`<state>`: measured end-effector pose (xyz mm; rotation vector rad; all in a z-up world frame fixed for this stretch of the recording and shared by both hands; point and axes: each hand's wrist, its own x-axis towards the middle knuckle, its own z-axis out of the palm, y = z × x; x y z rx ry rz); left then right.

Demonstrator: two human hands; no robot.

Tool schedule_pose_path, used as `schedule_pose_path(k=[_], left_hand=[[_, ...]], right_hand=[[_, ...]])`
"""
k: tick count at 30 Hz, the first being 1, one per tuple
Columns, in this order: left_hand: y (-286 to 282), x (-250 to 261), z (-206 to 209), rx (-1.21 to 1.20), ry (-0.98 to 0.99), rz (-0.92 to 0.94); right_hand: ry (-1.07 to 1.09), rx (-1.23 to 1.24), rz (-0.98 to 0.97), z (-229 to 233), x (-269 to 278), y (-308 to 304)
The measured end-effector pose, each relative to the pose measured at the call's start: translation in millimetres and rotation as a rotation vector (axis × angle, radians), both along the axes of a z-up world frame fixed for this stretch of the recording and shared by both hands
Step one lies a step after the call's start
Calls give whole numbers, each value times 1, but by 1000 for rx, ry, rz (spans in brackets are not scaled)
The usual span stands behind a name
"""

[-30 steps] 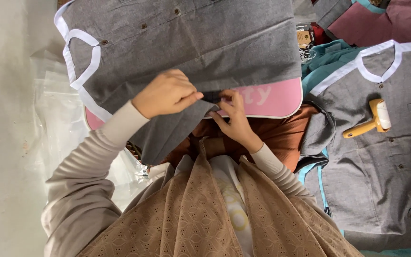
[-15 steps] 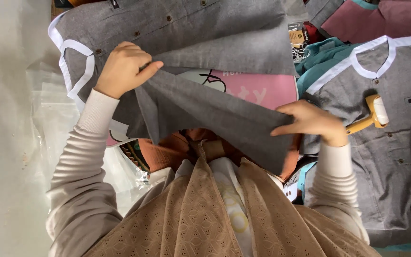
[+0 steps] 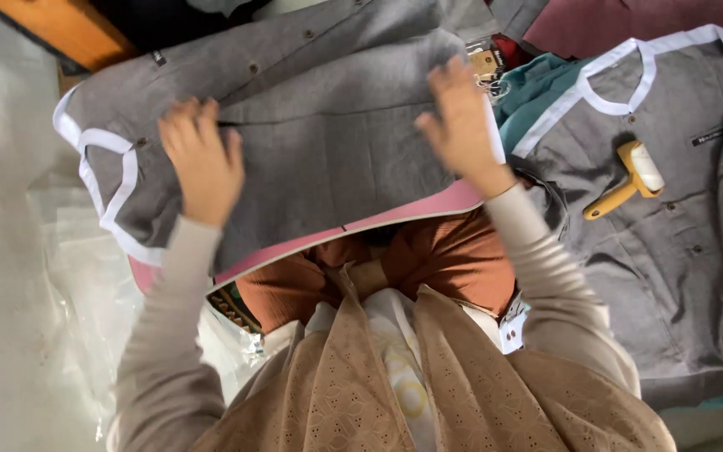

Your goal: Unfolding a shirt, using a lint roller to remove lint from both sides, and folding it back up.

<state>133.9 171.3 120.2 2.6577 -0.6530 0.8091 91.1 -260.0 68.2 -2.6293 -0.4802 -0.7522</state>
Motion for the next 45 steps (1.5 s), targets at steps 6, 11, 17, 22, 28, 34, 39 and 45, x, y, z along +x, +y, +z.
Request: schedule_pose_path(k=[6, 11, 17, 22, 28, 34, 39, 45], left_hand=[[-41, -72, -85, 147, 406, -110], [-41, -65, -95, 130, 497, -77], [-45, -68, -92, 115, 467, -76], [-49, -66, -92, 107, 482, -58], [-53, -65, -92, 108, 482, -42], [-53, -64, -95, 115, 491, -38], [-48, -63, -103, 70, 469, -48], [-43, -64, -95, 82, 502, -39]], right_hand=[[420, -117, -94, -41, -35, 14], [-46, 399, -478, -66, -59, -104], [38, 452, -1487, -221, -168, -304], [235, 969, -1386, -266, -189, -350], [409, 1105, -583, -64, -186, -276], [1070, 575, -227, 113, -93, -136], [1234, 396, 73, 87, 13, -47], [1360, 213, 183, 104, 59, 25]])
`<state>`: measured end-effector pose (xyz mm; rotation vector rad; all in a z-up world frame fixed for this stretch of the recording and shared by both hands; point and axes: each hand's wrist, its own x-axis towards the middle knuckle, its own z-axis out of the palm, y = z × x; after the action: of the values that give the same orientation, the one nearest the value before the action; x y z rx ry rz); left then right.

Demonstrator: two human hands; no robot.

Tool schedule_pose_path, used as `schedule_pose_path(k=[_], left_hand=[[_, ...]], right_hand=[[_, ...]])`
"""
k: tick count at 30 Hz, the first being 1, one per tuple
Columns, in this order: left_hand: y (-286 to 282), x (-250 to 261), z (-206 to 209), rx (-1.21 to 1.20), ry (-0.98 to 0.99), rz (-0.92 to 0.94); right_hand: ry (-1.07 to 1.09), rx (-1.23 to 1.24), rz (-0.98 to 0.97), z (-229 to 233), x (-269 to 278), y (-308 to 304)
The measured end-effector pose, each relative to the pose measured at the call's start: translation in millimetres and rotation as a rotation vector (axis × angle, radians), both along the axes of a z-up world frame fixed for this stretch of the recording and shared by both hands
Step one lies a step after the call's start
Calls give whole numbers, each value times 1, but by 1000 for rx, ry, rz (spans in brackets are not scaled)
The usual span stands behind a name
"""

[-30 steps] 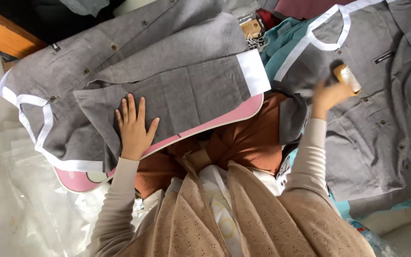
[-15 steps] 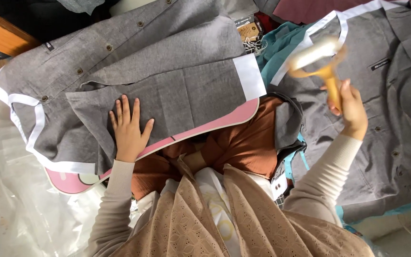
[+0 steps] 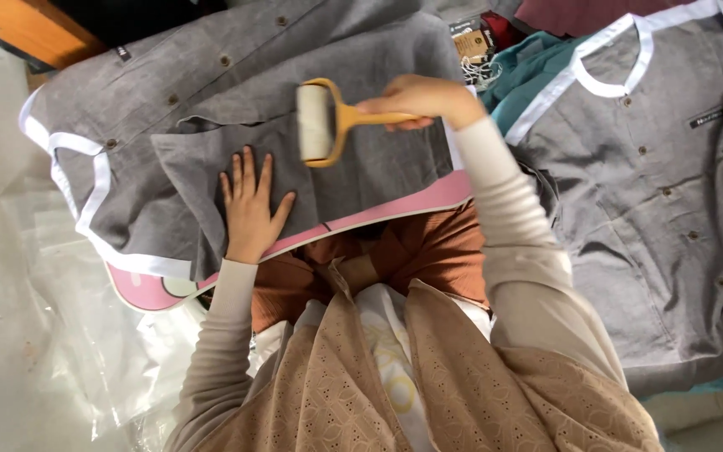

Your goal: Unfolding a shirt, using a lint roller to remove lint from both sides, and folding it back up.

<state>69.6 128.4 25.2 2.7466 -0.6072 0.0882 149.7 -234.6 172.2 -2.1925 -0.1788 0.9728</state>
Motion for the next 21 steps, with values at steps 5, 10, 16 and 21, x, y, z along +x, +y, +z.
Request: schedule_pose_path(k=[5, 10, 16, 21], left_hand=[[10, -1, 0, 19, 26, -47], [17, -7, 10, -135, 20, -112], [64, -51, 44, -279, -423, 187], [119, -72, 15, -513, -124, 327]], right_hand=[[55, -255, -22, -6, -31, -103], [19, -243, -363, 12, -81, -170], [-129, -230, -309, 66, -70, -64], [-193, -232, 148, 40, -16, 80]])
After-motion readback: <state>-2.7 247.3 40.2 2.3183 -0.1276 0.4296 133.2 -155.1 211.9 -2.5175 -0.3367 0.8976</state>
